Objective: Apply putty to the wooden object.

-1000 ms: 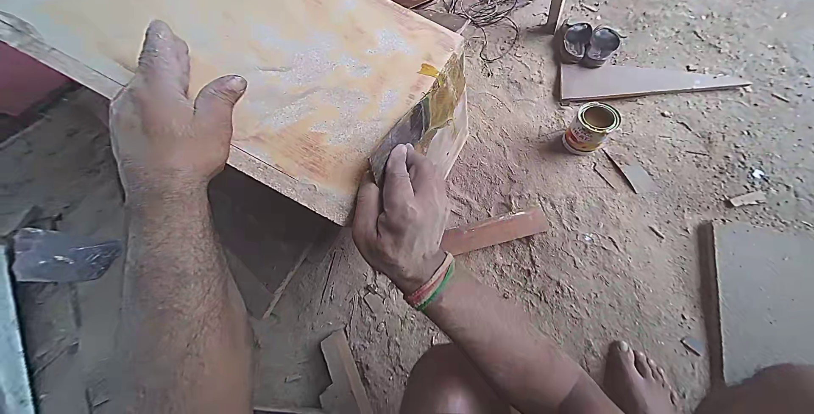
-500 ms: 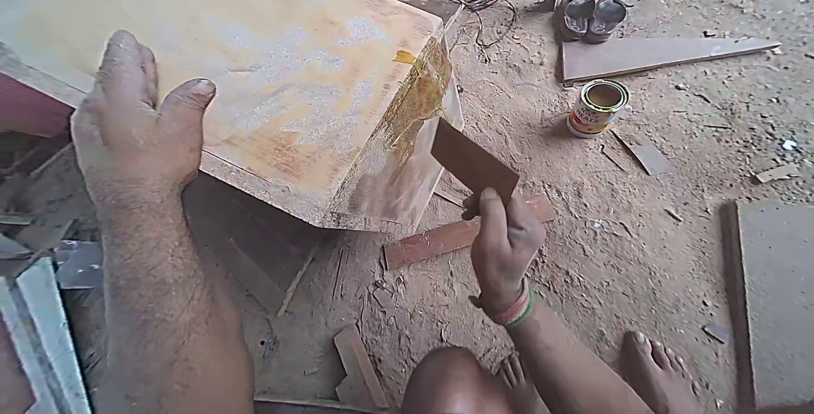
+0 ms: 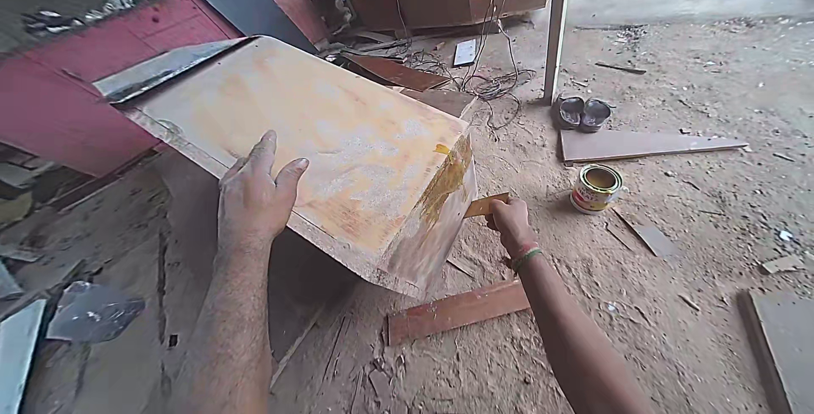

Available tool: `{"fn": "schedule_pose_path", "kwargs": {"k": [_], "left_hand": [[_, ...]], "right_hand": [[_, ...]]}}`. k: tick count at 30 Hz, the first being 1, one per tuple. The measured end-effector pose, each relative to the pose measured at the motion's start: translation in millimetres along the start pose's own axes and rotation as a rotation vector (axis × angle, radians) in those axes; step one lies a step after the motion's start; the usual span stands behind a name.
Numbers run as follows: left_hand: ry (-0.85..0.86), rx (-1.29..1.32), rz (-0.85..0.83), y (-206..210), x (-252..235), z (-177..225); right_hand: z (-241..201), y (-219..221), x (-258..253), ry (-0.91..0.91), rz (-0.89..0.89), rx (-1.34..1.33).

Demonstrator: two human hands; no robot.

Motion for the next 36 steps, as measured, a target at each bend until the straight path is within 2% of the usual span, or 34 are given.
{"fn": "schedule_pose_path", "kwargs": {"k": [4, 9, 13, 20, 26, 30, 33, 36], "left_hand": [[0.023, -0.003, 0.016, -0.7, 0.1, 1.4], [0.025, 0.039, 0.064, 1.7, 2.1, 0.8], [0.023, 0.066, 0.083, 0.3, 3.2, 1.9], [0.041, 0.074, 0.107, 1.1, 3.4, 1.2], [0.043, 0.079, 0.116, 2.5, 2.5, 0.8], [0.030, 0.094, 0.117, 2.0, 3.8, 0.7], [0.037, 0.097, 0.109, 2.3, 3.9, 0.6], [0.038, 0.086, 0.111, 3.5, 3.0, 0.9]], "right_hand": [[-37.5, 6.3, 22.9, -0.061, 0.003, -0.061], [-114.8, 14.3, 73.4, -0.216, -0.048, -0.188], [-164.3, 16.5, 81.9, -0.337, -0.059, -0.213], [-140.7, 16.6, 36.3, -0.193, 0.018, 0.014], [-211.6, 43.7, 63.2, -0.356, -0.012, 0.207], [-234.6, 32.5, 72.0, -0.403, -0.004, 0.059], [-214.8, 7.5, 65.7, -0.388, 0.012, 0.002], [-176.7, 8.4, 54.5, -0.286, -0.014, 0.040]]}}
Point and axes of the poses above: each hand's wrist, its own x-axis away from the middle knuckle, its own y-axis out of the palm, z = x × y, the point moved 5 cm from there along -x, towards the middle knuckle, and after that the axes turned 12 degrees about -x, right-handed, at the moved point
